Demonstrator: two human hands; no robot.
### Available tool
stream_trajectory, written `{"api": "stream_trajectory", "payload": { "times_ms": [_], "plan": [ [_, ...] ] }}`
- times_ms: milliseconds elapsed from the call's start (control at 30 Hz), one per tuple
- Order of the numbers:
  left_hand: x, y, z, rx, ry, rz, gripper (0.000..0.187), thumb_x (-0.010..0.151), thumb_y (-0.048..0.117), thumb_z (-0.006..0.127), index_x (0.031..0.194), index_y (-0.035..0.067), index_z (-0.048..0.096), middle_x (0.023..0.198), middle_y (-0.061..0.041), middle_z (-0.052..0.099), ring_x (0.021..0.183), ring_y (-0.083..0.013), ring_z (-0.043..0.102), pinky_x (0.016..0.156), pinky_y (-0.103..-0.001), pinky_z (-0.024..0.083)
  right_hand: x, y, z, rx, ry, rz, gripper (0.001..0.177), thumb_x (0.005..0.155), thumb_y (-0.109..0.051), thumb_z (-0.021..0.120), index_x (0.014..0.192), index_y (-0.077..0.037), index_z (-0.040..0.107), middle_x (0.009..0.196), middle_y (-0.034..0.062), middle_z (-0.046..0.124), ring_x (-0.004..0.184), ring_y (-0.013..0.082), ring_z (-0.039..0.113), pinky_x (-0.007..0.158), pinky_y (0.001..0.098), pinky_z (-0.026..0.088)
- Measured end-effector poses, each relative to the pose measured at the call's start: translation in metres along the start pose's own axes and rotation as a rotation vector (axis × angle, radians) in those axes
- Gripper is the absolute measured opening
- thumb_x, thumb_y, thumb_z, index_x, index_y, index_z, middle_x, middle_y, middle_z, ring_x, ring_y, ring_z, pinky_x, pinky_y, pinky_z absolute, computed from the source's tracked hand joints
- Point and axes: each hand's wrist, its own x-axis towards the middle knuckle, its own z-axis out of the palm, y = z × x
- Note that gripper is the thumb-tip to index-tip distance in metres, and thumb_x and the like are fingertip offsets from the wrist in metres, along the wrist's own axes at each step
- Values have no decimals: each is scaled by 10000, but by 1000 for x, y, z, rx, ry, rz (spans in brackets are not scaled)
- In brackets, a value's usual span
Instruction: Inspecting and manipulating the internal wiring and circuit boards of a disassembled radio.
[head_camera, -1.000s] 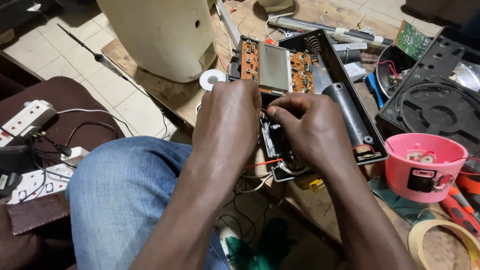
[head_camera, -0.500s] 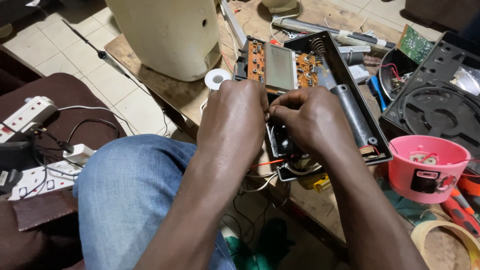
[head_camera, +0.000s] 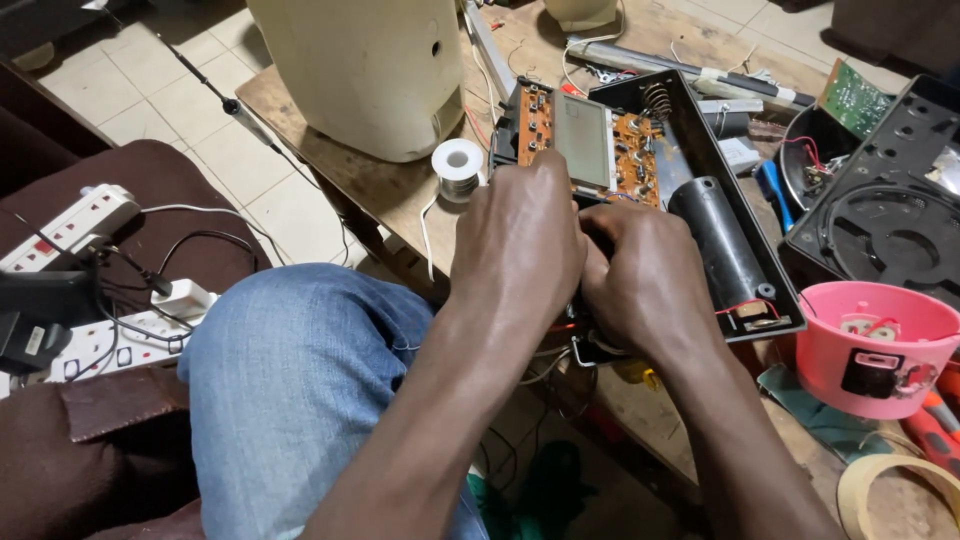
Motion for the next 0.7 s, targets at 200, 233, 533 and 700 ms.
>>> {"api": "stream_trajectory", "payload": {
  "times_ms": [200, 233, 533, 700],
  "plan": [
    [-1, 2, 1, -118, 90, 45, 56, 866, -123, 641, 912, -130, 672, 727, -280, 677, 715, -516, 733, 605, -617, 610, -4, -1, -2, 55, 38, -83, 269, 912, -231, 619, 1103, -159, 794, 890, 177, 745, 926, 489, 682, 723, 596, 568],
    [-1, 1, 1, -116, 90, 46, 56, 866, -123, 641, 912, -130, 672, 727, -280, 677, 715, -516, 733, 605, -617, 610, -5, -2, -2, 56, 39, -83, 269, 912, -231, 619, 1103, -159, 794, 890, 177, 745, 926, 489, 682, 723, 596, 568],
    [2, -8, 5, -185, 86, 39, 66, 899, -91, 615, 851, -76, 658, 724, -260, 686, 687, -451, 753, 588, -551, 602, -4, 15, 5, -47, 53, -180, 247, 886, -249, 666, 1088, -168, 782, 896, 126, 722, 899, 434, 699, 707, 567, 579],
    [0, -8, 3, -283, 92, 15, 87, 901, -86, 600, 840, -63, 658, 724, -245, 699, 688, -414, 767, 597, -517, 612, -4, 17, 5, -27, 90, -238, 214, 895, -207, 684, 1082, -166, 777, 877, 134, 706, 907, 438, 691, 676, 555, 572]
  ]
}}
